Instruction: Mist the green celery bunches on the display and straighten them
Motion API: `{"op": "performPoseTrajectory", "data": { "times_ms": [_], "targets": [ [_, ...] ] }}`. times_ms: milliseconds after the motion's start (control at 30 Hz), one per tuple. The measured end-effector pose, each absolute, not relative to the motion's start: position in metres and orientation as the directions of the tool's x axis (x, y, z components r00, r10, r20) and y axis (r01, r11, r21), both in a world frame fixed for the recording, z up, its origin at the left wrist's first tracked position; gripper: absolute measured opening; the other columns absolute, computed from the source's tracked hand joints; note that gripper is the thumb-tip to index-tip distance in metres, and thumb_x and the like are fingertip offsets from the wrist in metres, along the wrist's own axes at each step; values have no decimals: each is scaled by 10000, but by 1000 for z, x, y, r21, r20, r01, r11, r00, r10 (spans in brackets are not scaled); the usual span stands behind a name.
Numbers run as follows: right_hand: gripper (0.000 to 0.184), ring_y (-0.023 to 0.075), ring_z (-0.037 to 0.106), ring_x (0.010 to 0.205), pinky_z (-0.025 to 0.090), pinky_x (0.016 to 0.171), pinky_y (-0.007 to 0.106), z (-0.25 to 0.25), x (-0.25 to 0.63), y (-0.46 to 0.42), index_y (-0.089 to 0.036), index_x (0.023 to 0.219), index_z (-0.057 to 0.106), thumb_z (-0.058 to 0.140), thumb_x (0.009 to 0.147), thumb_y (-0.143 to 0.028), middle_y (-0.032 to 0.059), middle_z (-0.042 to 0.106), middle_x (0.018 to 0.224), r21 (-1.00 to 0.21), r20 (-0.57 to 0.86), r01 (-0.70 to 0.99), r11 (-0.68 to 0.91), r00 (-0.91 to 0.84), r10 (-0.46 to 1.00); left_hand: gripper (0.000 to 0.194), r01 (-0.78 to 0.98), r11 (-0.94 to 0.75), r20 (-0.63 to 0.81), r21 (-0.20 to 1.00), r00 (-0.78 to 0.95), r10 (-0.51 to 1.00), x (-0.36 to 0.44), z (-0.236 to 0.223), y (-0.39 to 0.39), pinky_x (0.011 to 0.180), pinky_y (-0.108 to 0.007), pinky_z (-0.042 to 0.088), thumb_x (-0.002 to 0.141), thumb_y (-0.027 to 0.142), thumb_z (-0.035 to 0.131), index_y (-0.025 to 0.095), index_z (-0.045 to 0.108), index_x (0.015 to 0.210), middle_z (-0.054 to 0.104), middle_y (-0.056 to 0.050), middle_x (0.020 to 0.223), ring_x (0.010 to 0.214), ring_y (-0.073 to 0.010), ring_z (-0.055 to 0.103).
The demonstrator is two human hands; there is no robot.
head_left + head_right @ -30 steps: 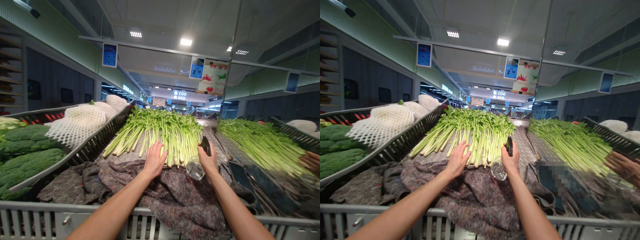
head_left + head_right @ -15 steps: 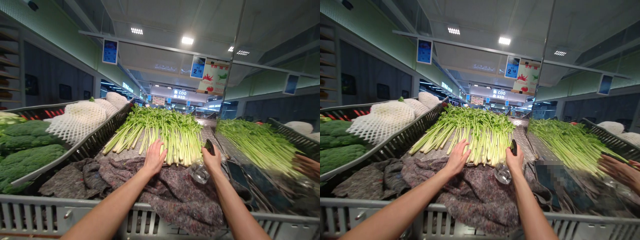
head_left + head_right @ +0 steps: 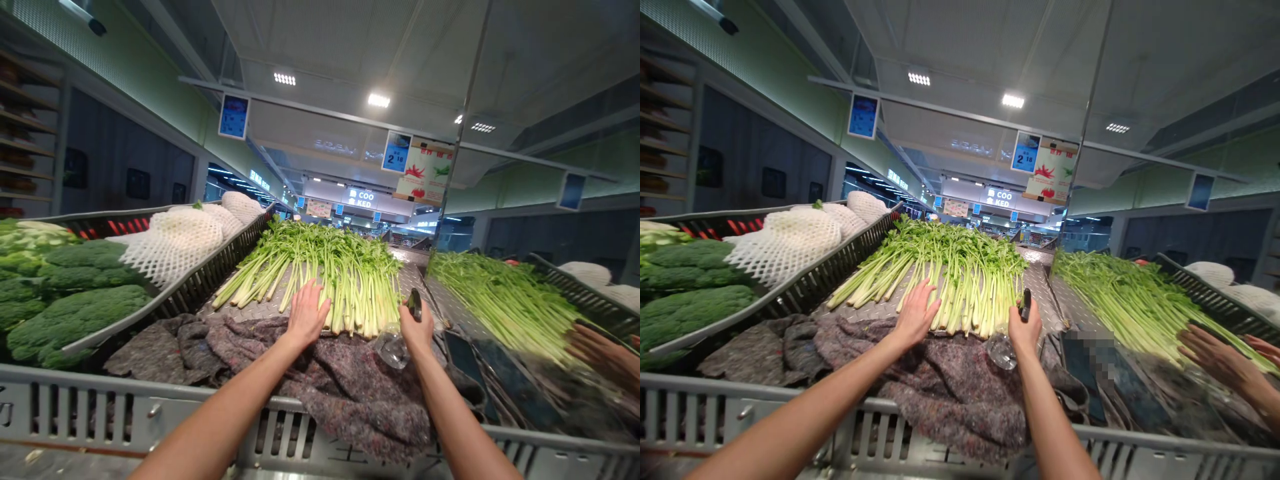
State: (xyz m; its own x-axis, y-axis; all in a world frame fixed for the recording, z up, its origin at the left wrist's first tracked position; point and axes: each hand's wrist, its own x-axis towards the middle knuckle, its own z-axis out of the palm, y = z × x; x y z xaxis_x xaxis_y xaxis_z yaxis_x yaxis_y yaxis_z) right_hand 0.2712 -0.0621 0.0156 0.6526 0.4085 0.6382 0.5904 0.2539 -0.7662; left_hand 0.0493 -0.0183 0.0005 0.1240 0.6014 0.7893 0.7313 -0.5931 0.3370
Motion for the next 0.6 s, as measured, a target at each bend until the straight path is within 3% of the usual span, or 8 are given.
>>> {"op": "performPoseTrajectory", "data": {
  "times_ms": [133,367,600],
  "targets": [
    [316,170,506,677,361,642,267,23,250,-73,-174,852,577,485,595,-333,20,583,740,-714,696,618,329,579,424,368,702,-636,807,322,147,571,59,7,-37,981,-417,277,812,343,344,143,457,1099,390,-119,1278,1178,-231,348],
    [313,155,518,697,370,660,254,-2,219,-85,-179,901,549,455,627,-295,18,583,806,-735,677,545,403,560,478,358,697,-642,823,319,132,553,53,-9,-52,977,-417,280,805,326,354,150,457,1100,401,-119,1270,1182,-227,349],
    [276,173,515,697,370,656,268,-9,224,-95,-175,850,532,451,618,-298,28,567,761,-755,651,566,332,584,485,374,703,-552,772,449,7,636,37,-14,-50,970,-431,290,809,319,332,127,456,1105,407,-135,1266,1179,-246,359]
  ]
}}
